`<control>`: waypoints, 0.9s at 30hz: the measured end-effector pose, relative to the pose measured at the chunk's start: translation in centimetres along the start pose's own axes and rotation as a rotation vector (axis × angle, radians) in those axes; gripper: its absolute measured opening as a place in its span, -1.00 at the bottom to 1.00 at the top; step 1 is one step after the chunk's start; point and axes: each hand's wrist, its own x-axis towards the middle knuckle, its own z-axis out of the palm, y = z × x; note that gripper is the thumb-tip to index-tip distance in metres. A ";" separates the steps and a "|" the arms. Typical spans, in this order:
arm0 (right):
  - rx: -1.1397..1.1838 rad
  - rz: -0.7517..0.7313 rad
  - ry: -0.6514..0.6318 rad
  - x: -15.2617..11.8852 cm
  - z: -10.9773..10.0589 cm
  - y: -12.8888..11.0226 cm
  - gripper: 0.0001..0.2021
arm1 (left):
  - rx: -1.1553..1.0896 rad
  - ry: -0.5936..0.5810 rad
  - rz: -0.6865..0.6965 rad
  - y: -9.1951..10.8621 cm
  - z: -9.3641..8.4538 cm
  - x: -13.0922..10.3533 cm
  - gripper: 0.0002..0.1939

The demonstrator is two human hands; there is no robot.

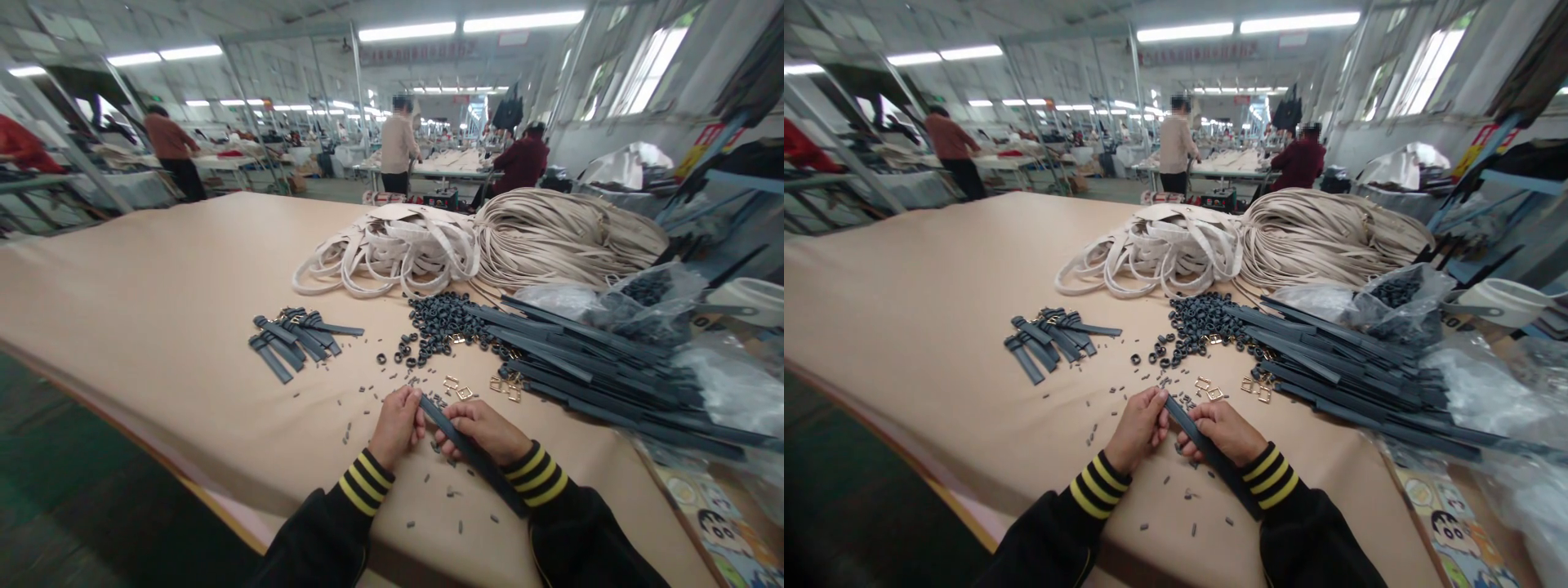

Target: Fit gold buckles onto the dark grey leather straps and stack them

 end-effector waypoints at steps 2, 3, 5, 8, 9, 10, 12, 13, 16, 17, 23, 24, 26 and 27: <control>0.034 0.030 -0.033 -0.1 -0.2 0.2 -0.84 | 0.002 0.047 0.012 0.2 0.1 0.0 -0.69; 0.043 0.033 -0.050 -0.1 -0.2 0.2 -0.83 | 0.009 0.069 0.018 0.4 0.1 0.0 -0.70; 0.063 0.037 -0.077 -0.3 -0.3 0.2 -0.80 | 0.035 0.096 0.023 0.7 0.2 -0.1 -0.72; 0.098 0.066 -0.081 -0.4 -0.1 0.1 -0.77 | 0.064 0.097 0.023 1.0 0.3 -0.2 -0.73; 0.104 0.076 -0.079 -0.5 0.0 0.0 -0.77 | 0.068 0.097 0.024 1.1 0.3 -0.2 -0.74; 0.109 0.084 -0.078 -0.5 0.0 0.0 -0.78 | 0.072 0.099 0.025 1.1 0.3 -0.3 -0.74; 0.112 0.093 -0.086 -0.5 0.1 0.0 -0.78 | 0.079 0.105 0.025 1.2 0.3 -0.3 -0.75; 0.112 0.097 -0.089 -0.5 0.0 0.0 -0.78 | 0.081 0.108 0.024 1.2 0.4 -0.3 -0.75; 0.113 0.107 -0.093 -0.4 -0.1 0.1 -0.78 | 0.077 0.108 0.029 1.1 0.4 -0.3 -0.75; 0.119 0.102 -0.094 -0.4 -0.1 0.1 -0.78 | 0.079 0.107 0.031 1.1 0.4 -0.2 -0.75; 0.060 -0.002 0.022 -0.1 0.9 0.0 -0.78 | 0.163 0.042 0.053 0.6 0.2 -0.1 -0.77; 0.020 -0.022 0.047 -0.1 1.0 0.0 -0.78 | 0.196 0.053 0.086 0.5 0.2 -0.1 -0.79; -0.051 -0.066 0.082 0.0 1.3 0.0 -0.80 | 0.298 0.112 0.214 0.2 0.3 -0.2 -0.86; -0.081 -0.089 0.092 0.1 1.3 0.0 -0.80 | 0.362 0.148 0.297 0.0 0.4 -0.2 -0.89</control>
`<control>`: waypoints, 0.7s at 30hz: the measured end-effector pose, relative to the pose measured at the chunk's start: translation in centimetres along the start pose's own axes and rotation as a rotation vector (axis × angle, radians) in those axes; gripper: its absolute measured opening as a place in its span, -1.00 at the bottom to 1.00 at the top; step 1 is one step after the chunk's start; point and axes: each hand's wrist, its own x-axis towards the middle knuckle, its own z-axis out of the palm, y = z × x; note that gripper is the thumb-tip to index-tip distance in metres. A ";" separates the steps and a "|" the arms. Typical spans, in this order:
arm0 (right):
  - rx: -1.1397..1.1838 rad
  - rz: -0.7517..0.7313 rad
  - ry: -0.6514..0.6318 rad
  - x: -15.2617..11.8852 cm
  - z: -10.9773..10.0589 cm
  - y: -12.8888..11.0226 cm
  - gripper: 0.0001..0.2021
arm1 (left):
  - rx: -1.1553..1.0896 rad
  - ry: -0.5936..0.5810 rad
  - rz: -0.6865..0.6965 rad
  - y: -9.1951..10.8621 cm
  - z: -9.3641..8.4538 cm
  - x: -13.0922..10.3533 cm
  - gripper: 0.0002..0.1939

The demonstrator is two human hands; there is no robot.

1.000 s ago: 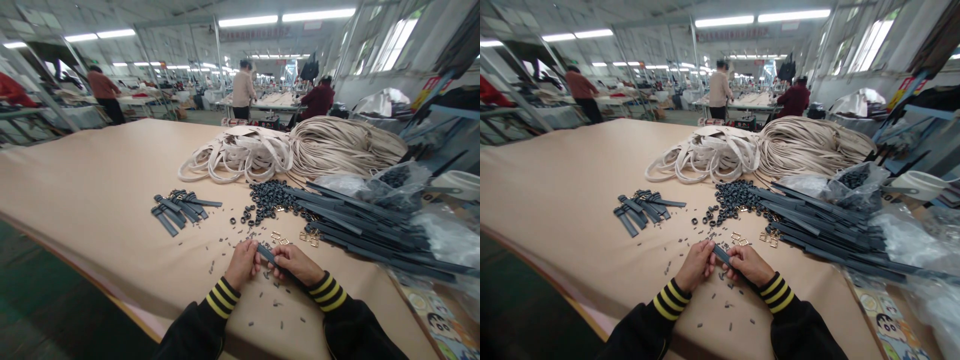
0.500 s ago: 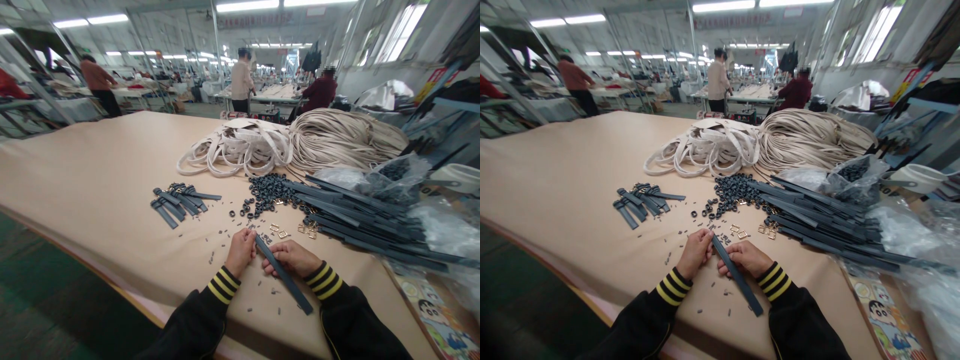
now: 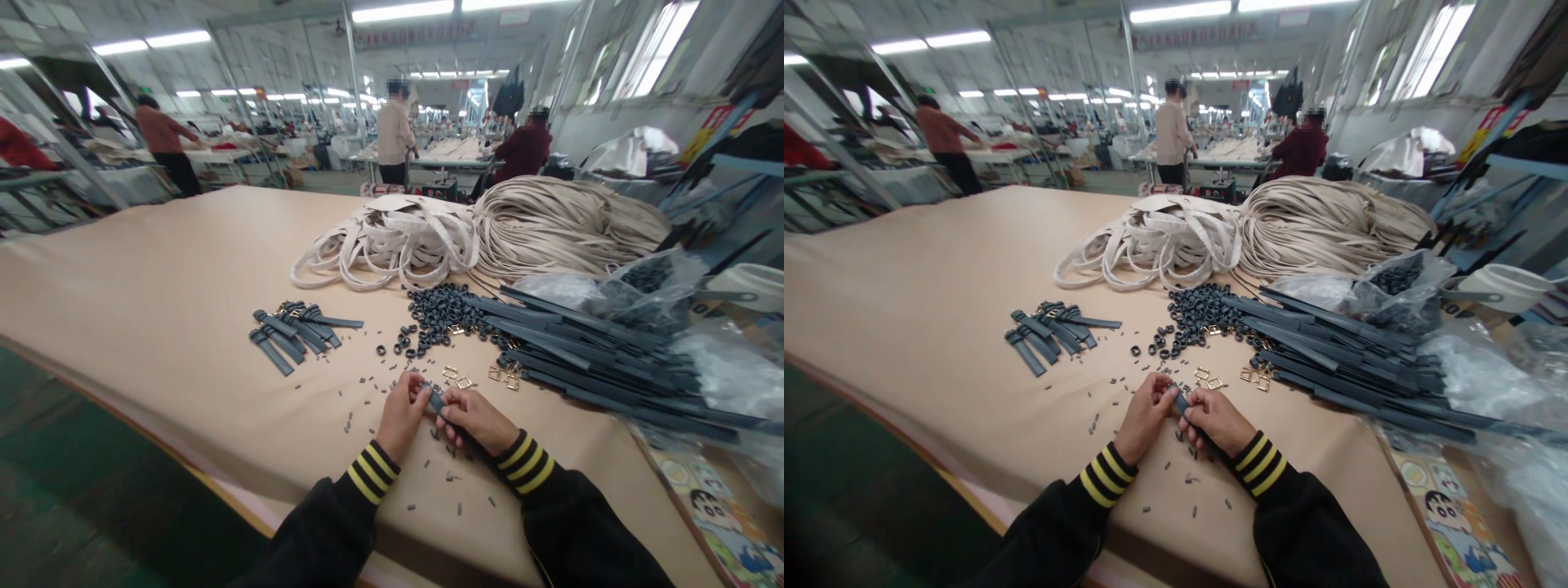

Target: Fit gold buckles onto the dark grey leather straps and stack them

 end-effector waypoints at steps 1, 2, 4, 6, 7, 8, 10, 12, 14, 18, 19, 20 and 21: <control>-0.026 -0.025 0.007 0.0 0.0 0.0 -0.81 | 0.061 0.034 0.079 -0.1 0.1 -0.2 -0.93; -0.050 -0.049 0.012 0.1 0.0 0.0 -0.81 | 0.110 0.049 0.139 -0.1 0.2 -0.3 -0.95; -0.097 -0.094 0.019 0.2 -0.2 0.0 -0.81 | 0.156 0.010 0.189 0.0 0.3 -0.8 -0.88; -0.137 -0.124 0.030 0.2 -0.3 0.0 -0.82 | 0.128 -0.082 0.166 0.1 0.2 -1.3 -0.81; -0.158 -0.134 0.036 0.2 -0.3 0.0 -0.82 | 0.099 -0.127 0.145 0.2 0.2 -1.5 -0.80; -0.180 -0.143 0.038 0.2 -0.4 0.0 -0.83 | 0.072 -0.159 0.126 0.2 0.1 -1.7 -0.80; -0.213 -0.160 0.021 0.1 -0.4 -0.1 -0.84 | 0.033 -0.197 0.098 0.2 0.1 -1.9 -0.80; -0.236 -0.164 -0.027 -0.1 -0.5 -0.2 -0.86 | -0.001 -0.225 0.055 -0.1 0.2 -2.1 -0.78; -0.252 -0.149 -0.067 -0.2 -0.5 -0.3 -0.86 | -0.023 -0.243 0.012 -0.4 0.4 -2.2 -0.74; -0.319 -0.129 -0.023 -0.1 -0.7 -0.3 -0.89 | 0.040 -0.216 0.038 -0.8 0.2 -1.7 -0.79; -0.342 -0.133 0.011 -0.1 -0.7 -0.4 -0.89 | 0.094 -0.188 0.076 -0.8 -0.3 -1.4 -0.82; -0.360 -0.137 0.044 -0.1 -0.8 -0.4 -0.88 | 0.168 -0.145 0.129 -0.7 -0.9 -0.9 -0.84; -0.371 -0.141 0.068 0.0 -0.9 -0.4 -0.86 | 0.263 -0.087 0.189 -0.6 -1.6 -0.2 -0.85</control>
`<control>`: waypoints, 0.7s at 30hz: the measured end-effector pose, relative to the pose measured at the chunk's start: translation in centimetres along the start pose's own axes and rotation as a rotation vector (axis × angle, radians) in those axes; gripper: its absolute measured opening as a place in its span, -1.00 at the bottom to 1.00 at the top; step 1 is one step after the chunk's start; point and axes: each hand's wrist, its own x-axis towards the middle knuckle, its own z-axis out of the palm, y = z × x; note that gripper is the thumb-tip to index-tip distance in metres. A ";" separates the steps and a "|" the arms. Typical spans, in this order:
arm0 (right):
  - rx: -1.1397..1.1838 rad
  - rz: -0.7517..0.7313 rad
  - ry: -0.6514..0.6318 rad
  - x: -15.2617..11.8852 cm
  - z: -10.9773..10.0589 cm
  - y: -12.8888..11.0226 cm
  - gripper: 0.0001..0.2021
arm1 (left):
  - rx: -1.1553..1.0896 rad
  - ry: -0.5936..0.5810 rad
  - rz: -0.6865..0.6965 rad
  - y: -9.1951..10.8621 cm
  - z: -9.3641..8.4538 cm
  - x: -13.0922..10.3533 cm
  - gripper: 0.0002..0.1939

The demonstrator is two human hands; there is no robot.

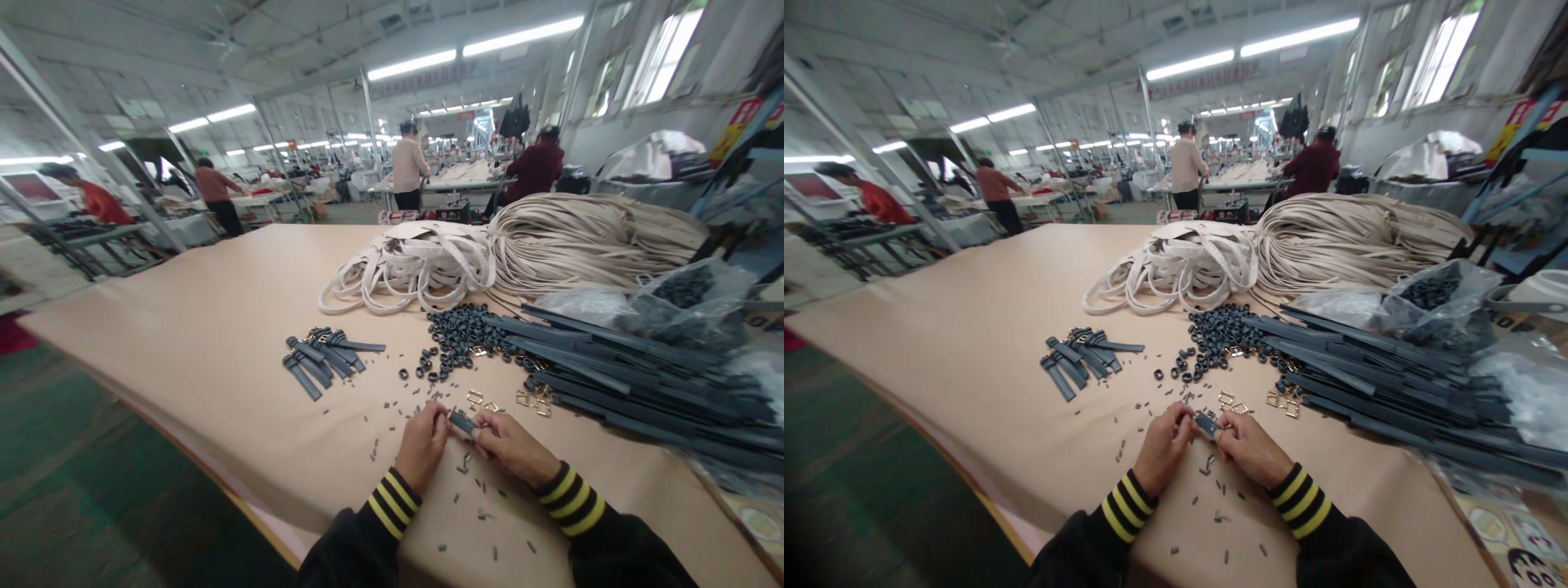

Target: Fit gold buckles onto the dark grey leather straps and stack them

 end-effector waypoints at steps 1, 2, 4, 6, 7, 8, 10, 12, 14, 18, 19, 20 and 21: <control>-0.003 0.000 0.007 0.0 -0.1 0.0 -0.83 | 0.118 0.057 0.041 -0.3 -0.9 0.8 -0.85; 0.000 -0.003 -0.001 0.1 -0.1 -0.1 -0.80 | 0.245 0.100 0.060 -0.6 -1.8 1.6 -0.83; 0.007 -0.023 -0.030 0.2 -0.1 -0.1 -0.74 | 0.459 0.123 0.017 -1.3 -3.4 3.6 -0.84; 0.024 -0.024 -0.048 0.2 0.1 -0.1 -0.73 | 0.586 0.095 -0.067 -2.1 -4.4 5.4 -0.86; 0.045 -0.004 -0.057 0.2 0.2 0.0 -0.74 | 0.616 0.083 -0.096 -2.5 -4.7 6.1 -0.87; 0.069 0.021 -0.066 0.2 0.3 0.1 -0.75 | 0.627 0.077 -0.114 -2.9 -4.8 6.7 -0.87; 0.135 0.081 -0.092 0.1 0.5 0.2 -0.76 | 0.632 0.072 -0.134 -3.5 -4.9 7.3 -0.88; 0.195 0.129 -0.139 0.0 0.7 0.3 -0.76 | 0.632 0.069 -0.150 -3.8 -4.9 7.3 -0.86; 0.210 0.153 -0.193 -0.1 0.7 0.1 -0.78 | 0.623 0.067 -0.155 -4.0 -5.0 7.0 -0.87; 0.129 0.112 -0.157 -0.2 0.5 -0.5 -0.88 | 0.599 0.080 -0.151 -4.0 -5.1 6.2 -0.87; 0.105 0.095 -0.129 -0.2 0.5 -0.7 -0.89 | 0.592 0.084 -0.144 -4.0 -5.0 6.0 -0.86; 0.085 0.083 -0.107 -0.3 0.4 -0.8 -0.89 | 0.582 0.088 -0.134 -3.9 -4.9 5.8 -0.86; 0.067 0.074 -0.091 -0.3 0.4 -0.9 -0.89 | 0.570 0.088 -0.121 -3.8 -4.8 5.6 -0.86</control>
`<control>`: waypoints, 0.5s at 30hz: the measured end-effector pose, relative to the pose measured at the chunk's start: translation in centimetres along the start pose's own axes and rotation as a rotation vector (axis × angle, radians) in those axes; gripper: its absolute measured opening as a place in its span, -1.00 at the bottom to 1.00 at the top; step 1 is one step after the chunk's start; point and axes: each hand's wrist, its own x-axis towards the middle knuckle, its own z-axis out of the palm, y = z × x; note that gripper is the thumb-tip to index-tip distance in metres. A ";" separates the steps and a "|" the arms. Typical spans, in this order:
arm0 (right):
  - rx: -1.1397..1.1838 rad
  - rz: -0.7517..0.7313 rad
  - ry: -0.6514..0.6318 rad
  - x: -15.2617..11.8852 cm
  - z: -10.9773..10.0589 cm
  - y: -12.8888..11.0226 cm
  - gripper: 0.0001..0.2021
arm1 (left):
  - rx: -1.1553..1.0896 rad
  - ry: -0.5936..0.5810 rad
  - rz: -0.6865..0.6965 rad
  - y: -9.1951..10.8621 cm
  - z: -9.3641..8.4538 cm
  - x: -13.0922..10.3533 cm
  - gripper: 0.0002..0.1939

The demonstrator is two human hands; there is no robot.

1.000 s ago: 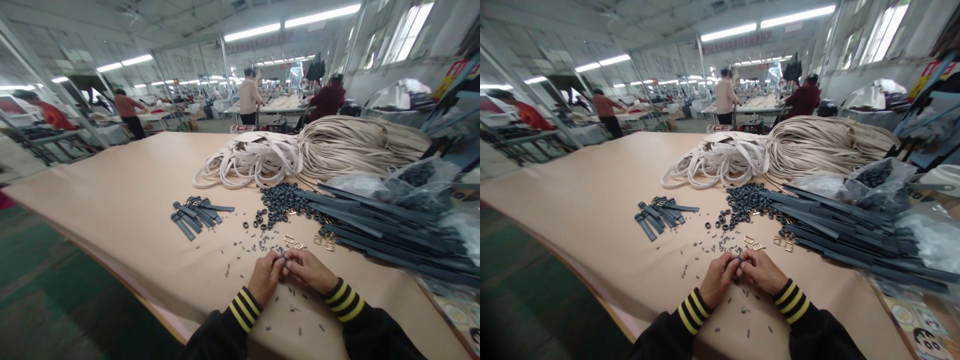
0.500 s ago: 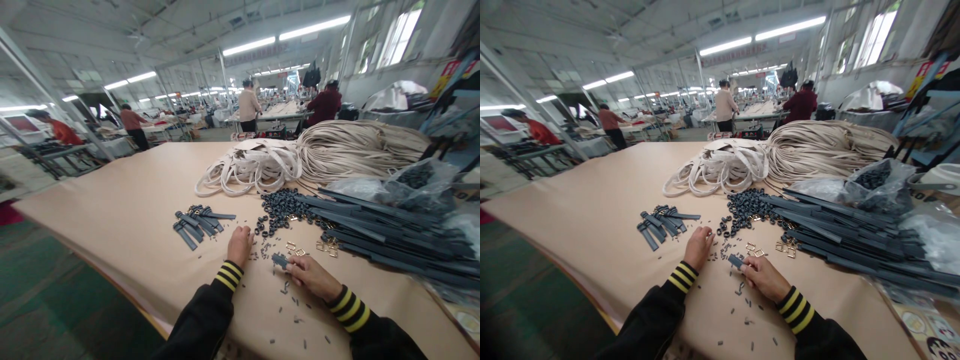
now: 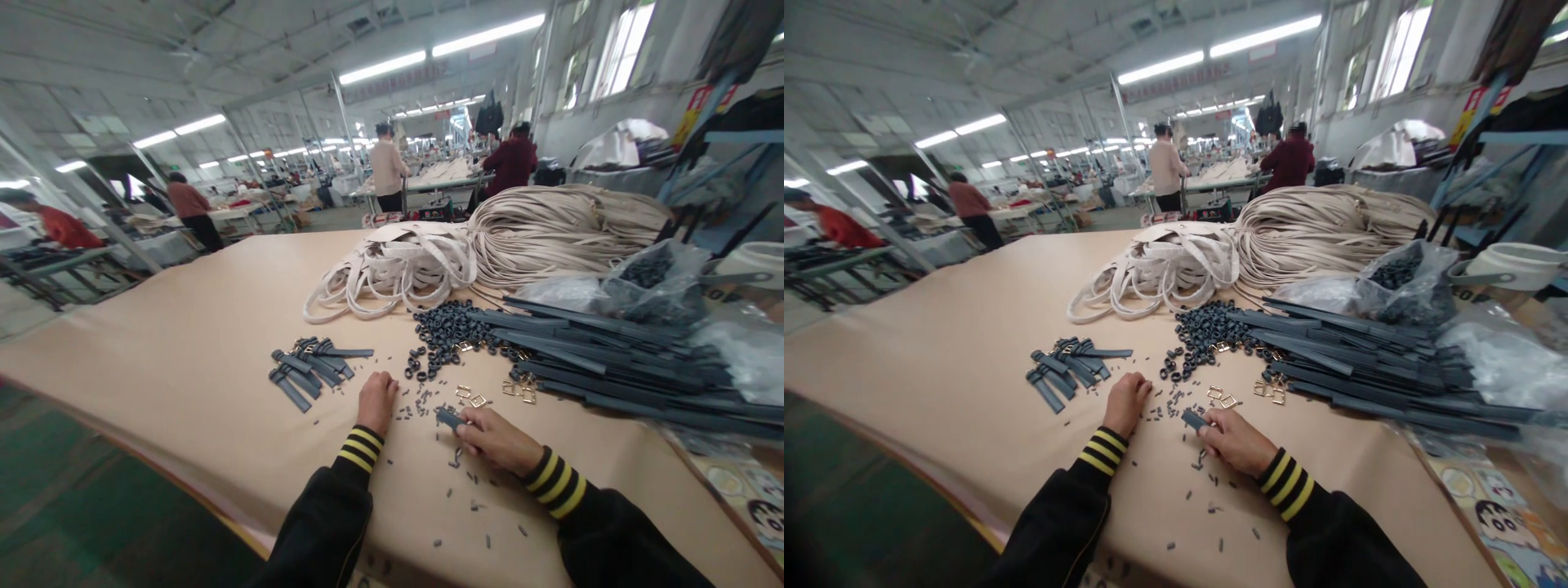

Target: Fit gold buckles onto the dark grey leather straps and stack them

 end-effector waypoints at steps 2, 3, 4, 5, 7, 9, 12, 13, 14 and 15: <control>-0.023 -0.007 0.019 0.0 0.0 -0.1 -0.87 | -0.037 0.002 0.029 0.2 0.1 -0.4 -0.88; -0.030 -0.010 0.021 0.0 0.0 0.0 -0.86 | -0.060 0.003 0.041 0.4 0.1 -0.5 -0.88; -0.036 -0.014 0.024 0.1 0.0 0.1 -0.85 | -0.086 0.002 0.049 0.4 0.1 -0.7 -0.88; -0.038 -0.018 0.025 0.2 0.0 0.2 -0.85 | -0.115 0.001 0.051 0.5 0.1 -0.8 -0.88; -0.025 -0.025 0.033 0.4 0.0 0.5 -0.85 | -0.181 -0.011 0.043 0.7 0.0 -1.0 -0.86; 0.001 -0.033 0.056 0.5 0.0 0.8 -0.85 | -0.255 -0.056 0.037 1.2 -0.1 -1.6 -0.82; 0.003 -0.084 0.126 0.5 0.1 0.7 -0.83 | -0.679 -0.195 -0.046 2.6 -0.1 -3.3 -0.75; -0.008 -0.107 0.149 0.5 0.2 0.5 -0.82 | -0.889 -0.237 -0.103 3.2 0.0 -4.0 -0.74; -0.021 -0.127 0.168 0.5 0.3 0.4 -0.81 | -1.094 -0.270 -0.171 3.9 0.2 -4.6 -0.75; -0.035 -0.143 0.182 0.4 0.4 0.2 -0.81 | -1.263 -0.288 -0.237 4.6 0.3 -5.2 -0.76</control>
